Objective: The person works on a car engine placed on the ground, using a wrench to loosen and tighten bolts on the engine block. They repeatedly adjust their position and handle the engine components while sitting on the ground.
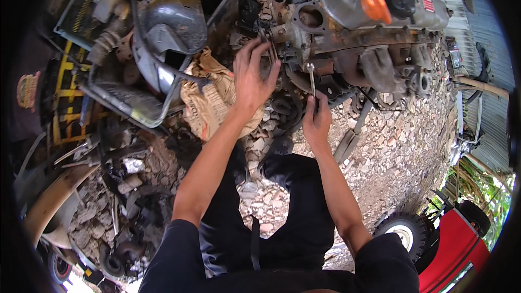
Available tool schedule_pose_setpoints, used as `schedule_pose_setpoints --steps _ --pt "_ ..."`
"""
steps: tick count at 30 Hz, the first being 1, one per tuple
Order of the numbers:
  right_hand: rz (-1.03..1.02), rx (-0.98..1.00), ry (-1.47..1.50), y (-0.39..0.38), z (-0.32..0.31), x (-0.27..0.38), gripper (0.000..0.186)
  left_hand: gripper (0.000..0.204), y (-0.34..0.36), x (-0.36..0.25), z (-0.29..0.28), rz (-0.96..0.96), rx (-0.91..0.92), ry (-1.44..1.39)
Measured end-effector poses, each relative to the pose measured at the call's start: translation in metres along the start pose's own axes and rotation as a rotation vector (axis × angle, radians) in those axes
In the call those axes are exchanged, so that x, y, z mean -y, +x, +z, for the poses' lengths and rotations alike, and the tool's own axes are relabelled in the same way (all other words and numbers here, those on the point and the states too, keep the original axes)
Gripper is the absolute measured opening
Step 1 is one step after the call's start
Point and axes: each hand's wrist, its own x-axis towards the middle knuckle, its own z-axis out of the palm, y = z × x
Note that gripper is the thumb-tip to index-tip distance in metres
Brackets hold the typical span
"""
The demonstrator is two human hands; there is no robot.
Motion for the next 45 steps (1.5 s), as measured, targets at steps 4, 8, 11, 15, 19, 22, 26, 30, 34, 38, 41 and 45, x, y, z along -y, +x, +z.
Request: schedule_pose_setpoints --steps 4,8,11,15,19,22,26,30,34,38,41,45 --pt "-0.116 -0.080 -0.055 0.024 0.038 -0.041 0.018 0.030 0.049 0.036 0.048 0.285 -0.163 -0.035" --pt "-0.272 -0.187 0.014 0.044 0.063 -0.069 0.023 0.013 0.067 0.062 0.083 0.258 -0.132 -0.366" --pt "-0.301 -0.199 0.038 0.049 0.065 -0.057 0.028 0.010 0.066 0.068 0.093 0.327 -0.235 -0.366" --pt "-0.178 -0.178 0.130 0.044 0.083 -0.049 0.023 0.009 0.066 0.076 0.084 0.342 -0.164 -0.381" --pt "-0.101 -0.160 0.145 0.039 0.078 -0.036 0.019 0.010 0.059 0.075 0.085 0.303 -0.170 -0.392" --pt "-0.170 -0.239 0.009 0.041 0.082 -0.036 0.020 0.011 0.056 0.079 0.082 0.333 -0.149 -0.382" --pt "-0.063 -0.255 0.133 0.042 0.086 -0.028 0.027 0.013 0.045 0.082 0.076 0.302 -0.133 -0.378" --pt "-0.014 -0.306 0.397 0.053 0.114 -0.040 0.028 0.016 0.041 0.080 0.070 0.291 -0.082 -0.369" --pt "-0.078 -0.384 0.345 0.061 0.127 -0.035 0.026 0.019 0.042 0.083 0.065 0.261 -0.048 -0.354" --pt "-0.069 -0.379 0.097 0.055 0.115 -0.023 0.024 0.021 0.042 0.087 0.063 0.288 -0.055 -0.389" --pt "-0.149 -0.410 -0.155 0.052 0.097 -0.021 0.023 0.021 0.043 0.088 0.064 0.266 -0.036 -0.429" --pt "-0.189 -0.359 -0.420 0.047 0.067 -0.004 0.021 0.024 0.043 0.089 0.066 0.253 -0.039 -0.402"
